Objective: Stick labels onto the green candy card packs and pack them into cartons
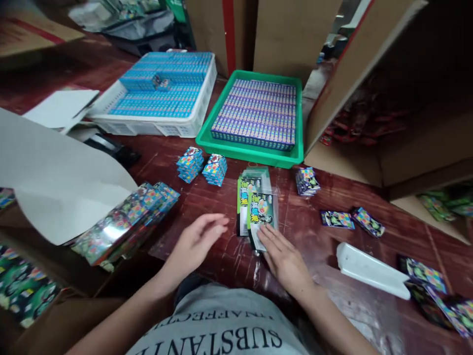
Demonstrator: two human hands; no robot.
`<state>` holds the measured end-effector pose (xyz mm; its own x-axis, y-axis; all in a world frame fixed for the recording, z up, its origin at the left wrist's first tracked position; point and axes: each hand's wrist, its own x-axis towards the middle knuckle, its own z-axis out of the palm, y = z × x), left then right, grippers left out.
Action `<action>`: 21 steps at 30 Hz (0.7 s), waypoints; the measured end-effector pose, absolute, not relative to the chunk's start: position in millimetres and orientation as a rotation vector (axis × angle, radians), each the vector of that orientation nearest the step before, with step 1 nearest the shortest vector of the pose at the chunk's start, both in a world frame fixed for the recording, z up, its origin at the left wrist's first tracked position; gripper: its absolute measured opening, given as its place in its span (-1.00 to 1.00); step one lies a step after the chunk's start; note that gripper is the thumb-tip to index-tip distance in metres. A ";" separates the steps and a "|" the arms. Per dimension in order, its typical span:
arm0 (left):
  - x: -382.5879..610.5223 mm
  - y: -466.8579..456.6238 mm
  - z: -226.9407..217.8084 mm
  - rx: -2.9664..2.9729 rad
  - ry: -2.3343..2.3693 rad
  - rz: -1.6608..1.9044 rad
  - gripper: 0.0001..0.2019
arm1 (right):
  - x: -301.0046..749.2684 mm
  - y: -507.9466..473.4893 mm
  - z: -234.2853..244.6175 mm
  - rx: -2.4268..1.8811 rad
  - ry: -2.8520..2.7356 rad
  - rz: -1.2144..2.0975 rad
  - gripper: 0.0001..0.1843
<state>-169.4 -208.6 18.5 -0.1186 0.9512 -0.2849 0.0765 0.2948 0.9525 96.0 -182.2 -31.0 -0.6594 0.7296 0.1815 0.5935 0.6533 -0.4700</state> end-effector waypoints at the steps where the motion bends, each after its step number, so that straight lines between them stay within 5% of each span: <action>1: -151.1 -192.3 15.8 0.822 1.391 1.005 -0.60 | 95.2 -189.4 -27.0 -1.042 -2.473 0.548 -0.28; 4: -121.1 -161.7 10.1 0.650 1.161 0.965 -0.51 | 93.0 -205.2 -10.9 -0.877 -2.507 0.577 -0.24; 7: -114.9 -157.0 13.4 0.940 1.142 0.862 -0.67 | 89.4 -200.7 6.2 -0.816 -2.525 0.613 -0.06; 15: -113.9 -171.5 29.2 1.472 1.209 0.596 -0.81 | 85.9 -133.6 52.0 -1.162 -2.307 0.656 -0.73; 21: -127.1 -171.5 39.5 1.403 1.124 0.568 -0.77 | 101.7 -109.4 89.5 -1.004 -2.457 1.060 -0.72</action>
<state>-127.1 -171.5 39.5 0.4158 0.8675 -0.2731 0.2942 0.1559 0.9430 101.7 -109.4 89.5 -0.7183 0.6955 -0.0149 0.4879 0.4885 -0.7234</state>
